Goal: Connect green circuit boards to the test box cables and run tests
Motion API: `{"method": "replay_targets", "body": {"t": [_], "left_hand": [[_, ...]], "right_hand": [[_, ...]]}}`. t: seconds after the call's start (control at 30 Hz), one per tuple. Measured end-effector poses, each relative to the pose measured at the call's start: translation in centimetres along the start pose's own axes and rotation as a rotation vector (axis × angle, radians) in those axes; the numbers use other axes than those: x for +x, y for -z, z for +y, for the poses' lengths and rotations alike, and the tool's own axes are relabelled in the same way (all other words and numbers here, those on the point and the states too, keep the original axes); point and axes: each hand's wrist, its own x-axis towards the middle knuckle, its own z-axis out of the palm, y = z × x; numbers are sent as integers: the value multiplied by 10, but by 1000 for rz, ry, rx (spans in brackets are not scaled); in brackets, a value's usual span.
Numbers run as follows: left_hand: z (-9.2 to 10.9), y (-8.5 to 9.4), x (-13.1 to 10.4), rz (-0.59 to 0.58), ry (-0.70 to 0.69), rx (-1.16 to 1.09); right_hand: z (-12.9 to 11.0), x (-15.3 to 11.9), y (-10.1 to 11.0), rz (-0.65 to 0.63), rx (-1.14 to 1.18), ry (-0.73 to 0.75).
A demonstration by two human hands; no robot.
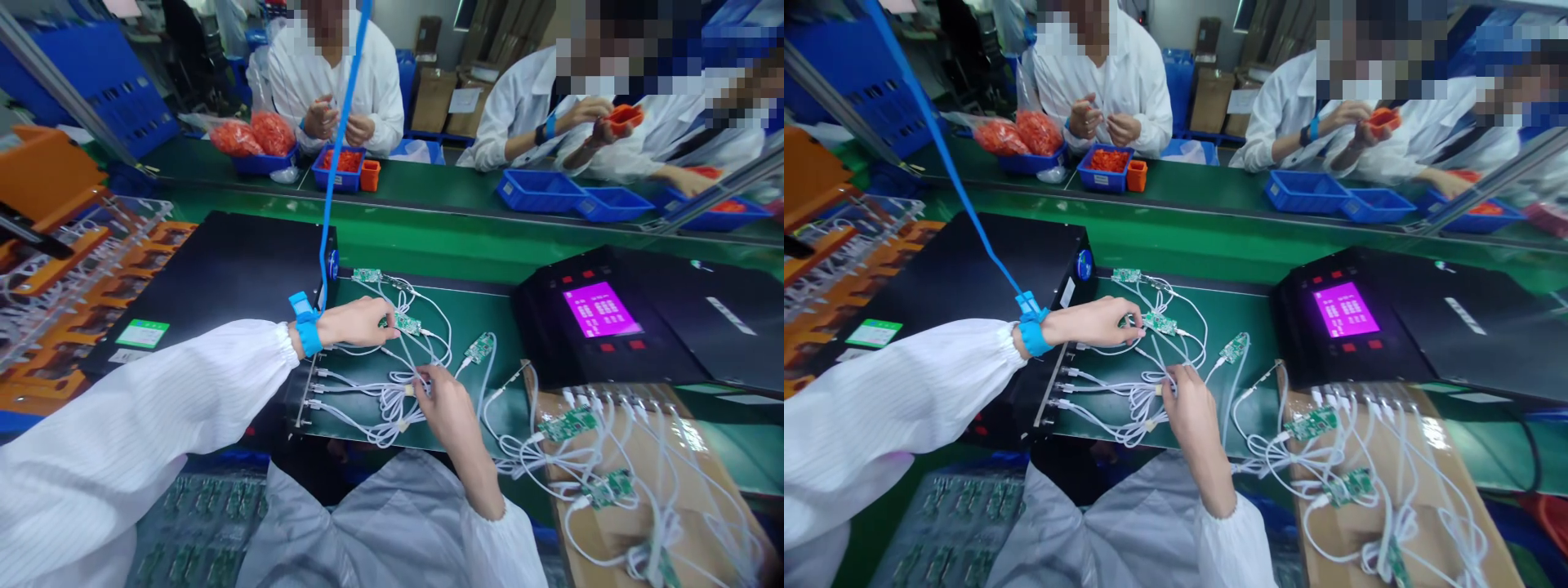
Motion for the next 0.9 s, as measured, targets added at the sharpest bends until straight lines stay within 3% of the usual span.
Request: {"method": "replay_targets", "body": {"t": [0.13,0.23,0.4,0.5,0.73,0.9], "left_hand": [[4,1,-2,31,10,-69],[5,2,-3,71,68,-144],[5,1,-1,45,165,-373],[7,1,2,27,174,-518],[16,5,4,-79,278,-963],[14,5,4,32,258,-926]], "right_hand": [[0,0,3,8,146,191],[-9,-3,13,-4,305,230],[-32,-17,24,-130,728,21],[-41,-24,22,-101,935,-87],[-38,-29,22,41,914,-107],[-41,-28,26,116,943,-186]]}}
